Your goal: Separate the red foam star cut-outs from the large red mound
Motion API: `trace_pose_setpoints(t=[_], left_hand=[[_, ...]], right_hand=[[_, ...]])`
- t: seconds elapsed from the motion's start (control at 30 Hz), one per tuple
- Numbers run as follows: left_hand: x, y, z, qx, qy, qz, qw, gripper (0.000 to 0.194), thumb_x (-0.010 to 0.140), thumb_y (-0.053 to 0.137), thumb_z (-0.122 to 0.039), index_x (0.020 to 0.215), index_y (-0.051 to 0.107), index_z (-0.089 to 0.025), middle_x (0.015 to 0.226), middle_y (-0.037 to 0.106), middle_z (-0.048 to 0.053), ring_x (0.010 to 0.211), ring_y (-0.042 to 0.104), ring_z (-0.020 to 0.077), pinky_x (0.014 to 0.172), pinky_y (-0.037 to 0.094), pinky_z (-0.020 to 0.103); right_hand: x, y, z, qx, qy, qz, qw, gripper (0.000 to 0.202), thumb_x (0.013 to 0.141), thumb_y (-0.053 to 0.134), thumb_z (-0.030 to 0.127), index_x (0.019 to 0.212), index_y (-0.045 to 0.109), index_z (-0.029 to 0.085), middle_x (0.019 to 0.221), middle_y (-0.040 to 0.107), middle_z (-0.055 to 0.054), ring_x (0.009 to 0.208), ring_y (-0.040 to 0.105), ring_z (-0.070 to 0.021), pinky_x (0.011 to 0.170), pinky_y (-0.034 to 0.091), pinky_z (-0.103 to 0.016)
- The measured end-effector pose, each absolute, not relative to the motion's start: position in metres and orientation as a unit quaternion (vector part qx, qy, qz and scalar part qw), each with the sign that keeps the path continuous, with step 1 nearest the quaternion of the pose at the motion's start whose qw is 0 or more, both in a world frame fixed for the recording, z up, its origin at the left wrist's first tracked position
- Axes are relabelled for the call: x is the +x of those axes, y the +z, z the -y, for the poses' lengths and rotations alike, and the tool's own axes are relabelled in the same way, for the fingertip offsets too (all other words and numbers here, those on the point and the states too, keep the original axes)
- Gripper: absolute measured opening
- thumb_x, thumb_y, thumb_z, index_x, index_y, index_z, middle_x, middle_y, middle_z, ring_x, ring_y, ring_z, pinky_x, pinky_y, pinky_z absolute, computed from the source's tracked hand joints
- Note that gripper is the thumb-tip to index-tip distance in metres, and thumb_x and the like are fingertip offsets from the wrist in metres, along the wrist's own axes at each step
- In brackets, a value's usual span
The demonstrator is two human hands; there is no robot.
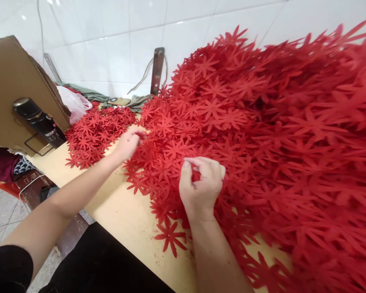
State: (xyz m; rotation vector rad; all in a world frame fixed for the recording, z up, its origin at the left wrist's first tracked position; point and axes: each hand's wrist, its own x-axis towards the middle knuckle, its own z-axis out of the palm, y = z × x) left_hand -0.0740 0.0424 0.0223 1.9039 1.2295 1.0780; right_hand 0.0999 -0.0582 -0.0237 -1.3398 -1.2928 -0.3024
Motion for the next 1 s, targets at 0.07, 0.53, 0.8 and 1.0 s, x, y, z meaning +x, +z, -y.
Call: trace_pose_setpoints(t=[0.07,0.53,0.8,1.0], left_hand=[[-0.044,0.02,-0.016,0.781,0.36,-0.415,0.297,0.025,0.078,0.035,-0.02,0.079,0.06,-0.016,0.081,0.064,0.003,0.08,0.055,0.0143,0.08,0.043,0.026],[0.004,0.003,0.027,0.689,0.331,-0.426,0.485,0.04,0.081,0.044,-0.047,0.057,0.053,-0.017,0.055,0.048,-0.002,0.058,0.044,0.01,0.062,0.036,0.024],[0.007,-0.003,0.024,0.452,0.431,-0.329,0.708,0.011,0.071,0.047,-0.006,0.064,0.05,-0.014,0.06,0.05,-0.005,0.057,0.044,0.0044,0.07,0.04,0.021],[0.007,0.007,0.034,0.442,0.449,-0.334,0.701,0.017,0.069,0.045,0.001,0.068,0.053,-0.014,0.068,0.052,-0.004,0.067,0.046,0.0068,0.079,0.04,0.024]], right_hand=[[0.098,-0.023,0.06,-0.574,-0.065,0.533,0.618,0.024,0.078,0.05,0.035,0.079,0.065,0.016,0.082,0.063,-0.01,0.075,0.057,-0.019,0.075,0.047,-0.04],[0.094,-0.018,0.059,-0.432,0.398,0.354,0.727,0.058,0.068,0.052,0.069,0.079,0.067,0.014,0.085,0.07,-0.011,0.08,0.067,-0.021,0.082,0.053,-0.042],[0.091,-0.025,0.066,-0.519,0.327,0.448,0.651,0.05,0.074,0.057,0.055,0.107,0.067,0.019,0.113,0.067,-0.012,0.103,0.063,-0.0225,0.099,0.045,-0.046],[0.09,-0.025,0.069,-0.545,0.171,0.541,0.618,0.048,0.081,0.051,0.047,0.117,0.062,0.018,0.117,0.065,-0.014,0.106,0.063,-0.0215,0.099,0.046,-0.044]])
